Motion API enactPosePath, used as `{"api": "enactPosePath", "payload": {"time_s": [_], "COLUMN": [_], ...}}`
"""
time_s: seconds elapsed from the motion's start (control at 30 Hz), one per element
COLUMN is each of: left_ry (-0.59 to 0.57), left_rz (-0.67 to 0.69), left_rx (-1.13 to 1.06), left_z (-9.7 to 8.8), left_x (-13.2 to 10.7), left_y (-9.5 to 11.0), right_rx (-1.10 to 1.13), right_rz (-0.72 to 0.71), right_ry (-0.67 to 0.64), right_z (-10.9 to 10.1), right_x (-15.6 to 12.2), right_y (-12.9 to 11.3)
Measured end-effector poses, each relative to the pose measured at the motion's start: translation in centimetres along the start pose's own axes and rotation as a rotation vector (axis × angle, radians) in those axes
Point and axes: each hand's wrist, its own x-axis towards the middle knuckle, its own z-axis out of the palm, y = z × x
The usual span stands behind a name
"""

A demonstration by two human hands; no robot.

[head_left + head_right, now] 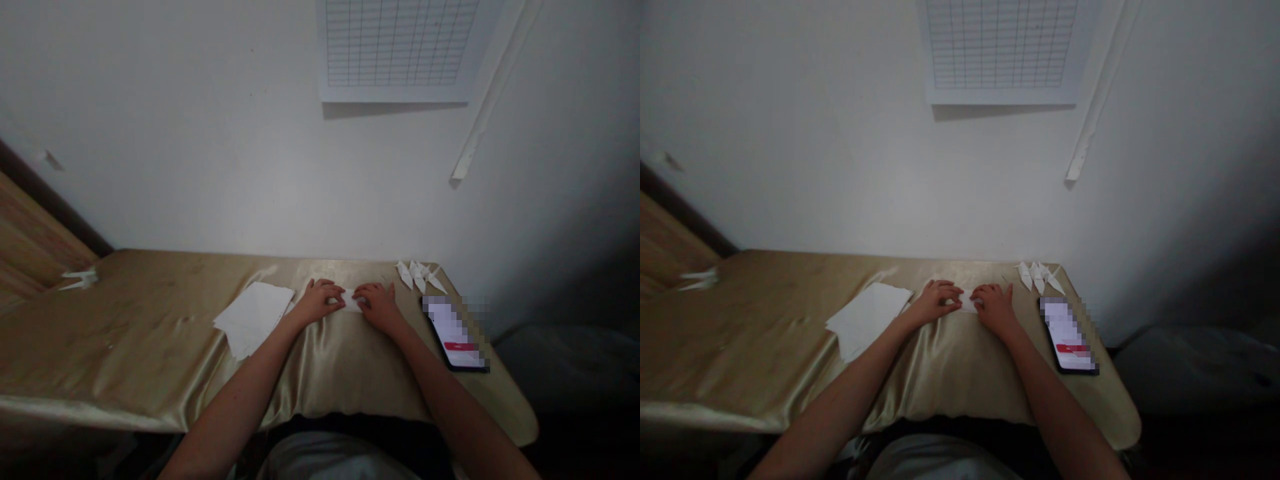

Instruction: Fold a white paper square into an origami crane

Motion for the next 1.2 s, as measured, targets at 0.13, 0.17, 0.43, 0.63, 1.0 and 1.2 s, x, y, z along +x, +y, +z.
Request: {"api": "enactPosePath", "payload": {"time_s": [0.13,0.17,0.43,0.63,1.0,1.2], "left_ry": [0.034,0.046,0.100,0.055,0.060,0.118], "left_rz": [0.001,-0.008,-0.088,-0.068,-0.106,-0.149], "left_rx": [-0.017,-0.015,0.012,-0.018,-0.024,-0.037], "left_z": [0.7,0.8,1.4,1.0,0.7,1.3], "left_x": [0.1,0.1,0.5,0.4,0.4,0.3], "left_y": [0.2,0.4,1.6,0.7,0.6,1.6], "right_rx": [0.037,0.051,0.131,0.132,0.110,0.090], "right_rz": [0.030,0.030,0.041,0.072,0.047,0.056], "right_ry": [0.015,0.020,-0.009,-0.035,-0.053,-0.066], "right_z": [-0.2,-0.2,-0.7,-0.2,0.1,0.4], "right_x": [0.2,0.1,0.0,0.4,0.5,0.4], "right_y": [-0.1,-0.1,0.1,0.5,1.3,1.2]}}
